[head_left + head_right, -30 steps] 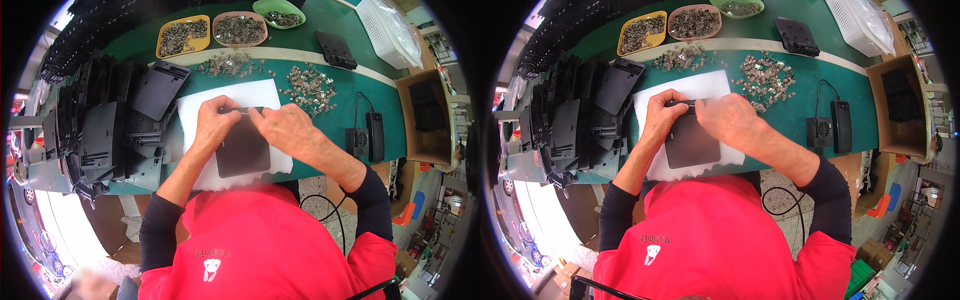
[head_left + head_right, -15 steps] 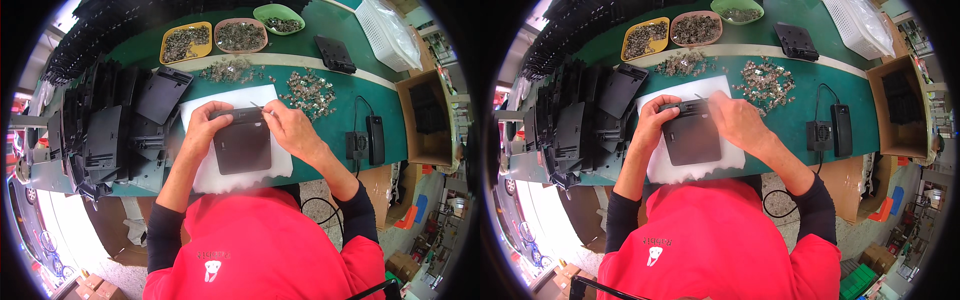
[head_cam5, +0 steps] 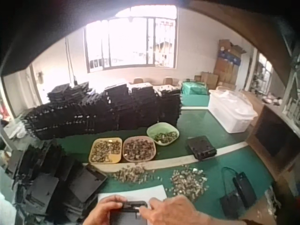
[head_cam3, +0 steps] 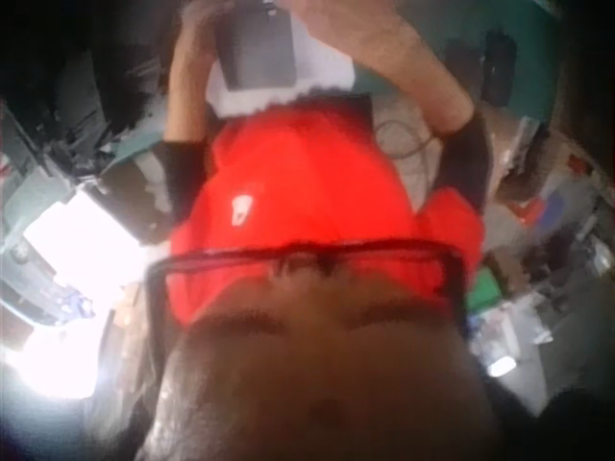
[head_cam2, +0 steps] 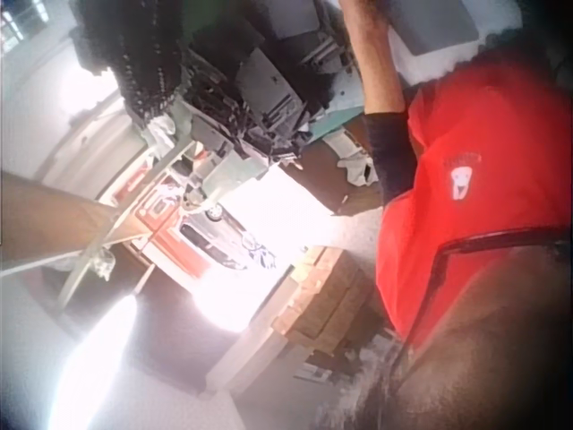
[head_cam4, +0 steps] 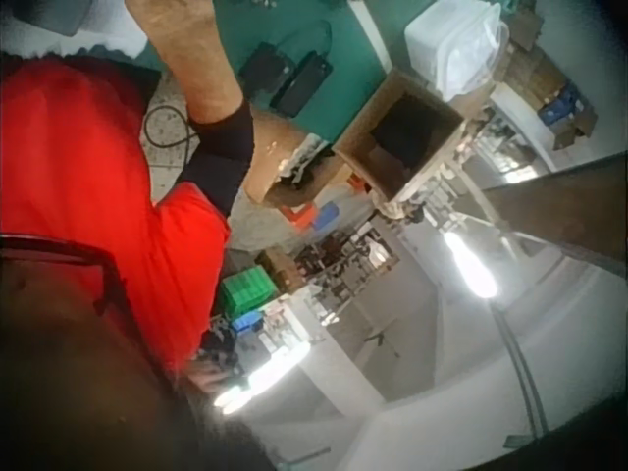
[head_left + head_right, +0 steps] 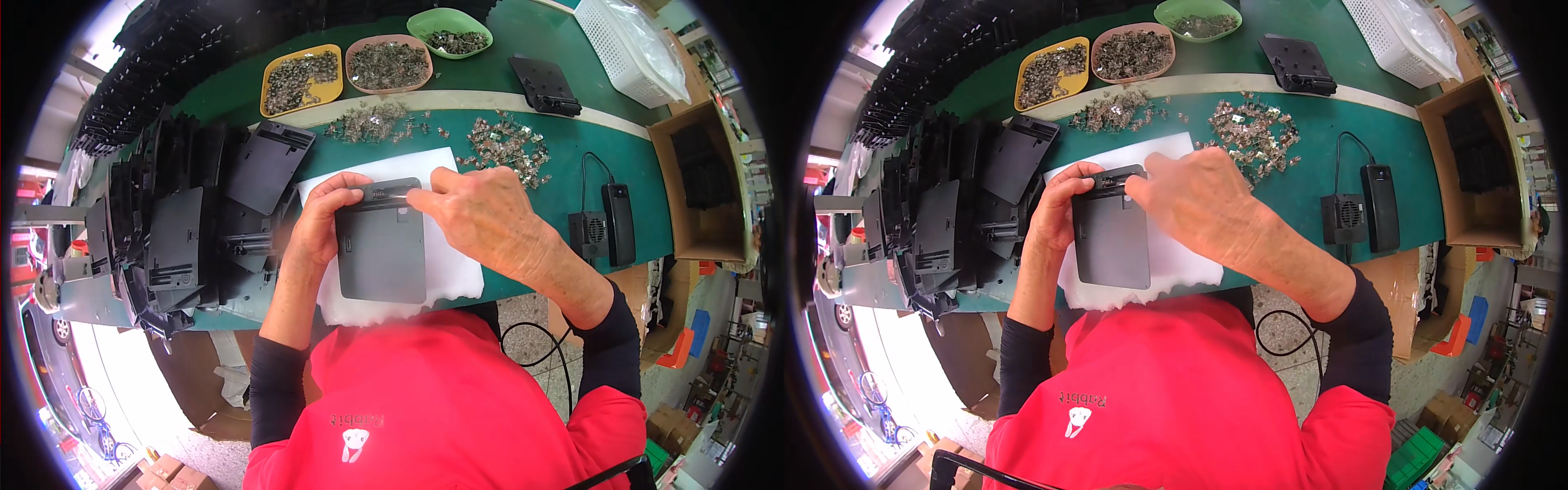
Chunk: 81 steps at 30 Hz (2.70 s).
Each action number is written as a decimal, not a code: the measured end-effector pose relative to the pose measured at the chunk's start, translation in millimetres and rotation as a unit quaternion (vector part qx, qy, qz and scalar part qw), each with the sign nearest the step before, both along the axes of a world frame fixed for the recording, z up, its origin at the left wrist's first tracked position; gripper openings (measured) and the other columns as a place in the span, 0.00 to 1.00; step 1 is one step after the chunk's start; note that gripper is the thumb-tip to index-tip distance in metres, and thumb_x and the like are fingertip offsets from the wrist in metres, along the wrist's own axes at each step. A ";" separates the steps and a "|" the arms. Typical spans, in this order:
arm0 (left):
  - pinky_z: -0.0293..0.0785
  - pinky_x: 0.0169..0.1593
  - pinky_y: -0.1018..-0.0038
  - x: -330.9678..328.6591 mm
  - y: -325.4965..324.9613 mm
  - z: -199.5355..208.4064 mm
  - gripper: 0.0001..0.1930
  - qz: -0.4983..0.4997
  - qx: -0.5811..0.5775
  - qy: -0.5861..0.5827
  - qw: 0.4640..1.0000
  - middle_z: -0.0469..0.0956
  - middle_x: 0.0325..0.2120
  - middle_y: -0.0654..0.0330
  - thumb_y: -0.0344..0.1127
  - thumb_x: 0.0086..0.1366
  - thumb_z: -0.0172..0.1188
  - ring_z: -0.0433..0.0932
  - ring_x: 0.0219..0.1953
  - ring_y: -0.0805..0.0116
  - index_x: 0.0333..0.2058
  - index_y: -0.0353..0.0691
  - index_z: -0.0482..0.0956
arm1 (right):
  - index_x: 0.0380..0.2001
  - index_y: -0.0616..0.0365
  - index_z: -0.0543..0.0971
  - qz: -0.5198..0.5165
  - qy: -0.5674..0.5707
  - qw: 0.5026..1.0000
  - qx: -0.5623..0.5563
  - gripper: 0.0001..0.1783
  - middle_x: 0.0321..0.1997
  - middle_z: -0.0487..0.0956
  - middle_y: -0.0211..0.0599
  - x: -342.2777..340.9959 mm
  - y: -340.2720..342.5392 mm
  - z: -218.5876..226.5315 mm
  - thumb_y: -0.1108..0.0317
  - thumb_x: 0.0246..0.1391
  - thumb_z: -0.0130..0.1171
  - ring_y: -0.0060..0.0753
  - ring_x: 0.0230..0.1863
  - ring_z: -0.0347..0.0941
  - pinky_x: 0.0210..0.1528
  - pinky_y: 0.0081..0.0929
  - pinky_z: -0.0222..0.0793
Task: The person assembles a black rectangular electronic device by inserting small metal components into slots on its surface. They repeatedly pick up components from a pile on the table and place them into the device, occasionally flipping the device over to access different sides. The person works at a green table with multiple trays of parts and stacks of similar devices nearby.
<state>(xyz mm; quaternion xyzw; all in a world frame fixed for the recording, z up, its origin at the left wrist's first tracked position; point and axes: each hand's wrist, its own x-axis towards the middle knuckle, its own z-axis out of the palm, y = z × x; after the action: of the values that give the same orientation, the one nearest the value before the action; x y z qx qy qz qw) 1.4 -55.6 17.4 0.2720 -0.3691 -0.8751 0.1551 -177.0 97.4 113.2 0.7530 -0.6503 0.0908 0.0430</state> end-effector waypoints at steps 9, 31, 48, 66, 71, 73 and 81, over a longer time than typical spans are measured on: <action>0.76 0.35 0.79 -2.1 5.9 1.2 0.08 0.010 -0.041 -0.050 0.998 0.79 0.28 0.65 0.30 0.56 0.68 0.78 0.29 0.76 0.35 0.42 0.78 | 0.28 0.52 0.83 -0.015 -0.007 0.995 0.095 0.05 0.32 0.79 0.38 10.9 -17.9 7.9 0.67 0.49 0.59 0.39 0.31 0.81 0.33 0.36 0.76; 0.74 0.29 0.79 -13.9 21.6 -1.4 0.09 0.041 -0.227 -0.142 0.962 0.78 0.28 0.63 0.32 0.55 0.68 0.76 0.26 0.77 0.32 0.37 0.79 | 0.31 0.55 0.79 -0.026 -0.007 0.997 0.075 0.05 0.29 0.79 0.39 3.9 -12.5 -17.8 0.70 0.50 0.58 0.42 0.28 0.80 0.29 0.38 0.76; 0.71 0.30 0.81 -10.5 23.7 3.4 0.09 0.003 -0.258 -0.165 0.952 0.77 0.26 0.64 0.31 0.60 0.57 0.74 0.26 0.79 0.37 0.35 0.78 | 0.45 0.45 0.81 -0.021 -0.016 0.999 -0.025 0.18 0.24 0.73 0.27 -2.8 9.3 -52.2 0.72 0.49 0.60 0.29 0.21 0.75 0.21 0.26 0.70; 0.73 0.30 0.80 -12.4 19.0 3.8 0.08 -0.011 -0.234 -0.161 0.959 0.78 0.26 0.62 0.30 0.60 0.57 0.75 0.26 0.78 0.37 0.34 0.79 | 0.43 0.49 0.83 0.016 0.087 0.996 -0.029 0.17 0.27 0.74 0.27 -0.1 5.6 -48.2 0.69 0.47 0.60 0.26 0.24 0.75 0.25 0.24 0.71; 0.70 0.27 0.78 -15.4 20.8 2.8 0.10 -0.003 -0.263 -0.178 0.948 0.78 0.23 0.59 0.32 0.57 0.57 0.74 0.24 0.75 0.35 0.33 0.80 | 0.43 0.53 0.82 0.042 0.121 0.992 -0.018 0.18 0.27 0.74 0.27 3.1 4.4 -48.6 0.68 0.45 0.61 0.26 0.24 0.74 0.25 0.24 0.71; 0.70 0.27 0.77 -16.1 21.1 0.5 0.10 -0.003 -0.275 -0.185 0.943 0.77 0.22 0.59 0.32 0.57 0.57 0.73 0.23 0.75 0.34 0.33 0.80 | 0.43 0.54 0.82 0.040 0.135 0.990 -0.008 0.19 0.27 0.75 0.26 5.8 3.6 -48.6 0.69 0.43 0.61 0.26 0.24 0.74 0.25 0.24 0.71; 0.67 0.21 0.74 -18.0 25.9 -5.8 0.10 0.000 -0.302 -0.206 0.931 0.76 0.21 0.60 0.31 0.56 0.56 0.71 0.20 0.74 0.34 0.33 0.80 | 0.31 0.57 0.81 0.034 0.153 0.987 0.029 0.11 0.22 0.74 0.29 18.3 -1.5 -42.9 0.68 0.40 0.62 0.27 0.23 0.76 0.21 0.24 0.71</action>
<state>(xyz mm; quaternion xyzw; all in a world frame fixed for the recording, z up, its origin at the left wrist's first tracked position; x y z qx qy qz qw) -16.7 -29.7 11.7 0.3868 -0.6396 -0.6471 0.1501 -158.7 95.9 70.3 0.7808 -0.6122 -0.0430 0.1169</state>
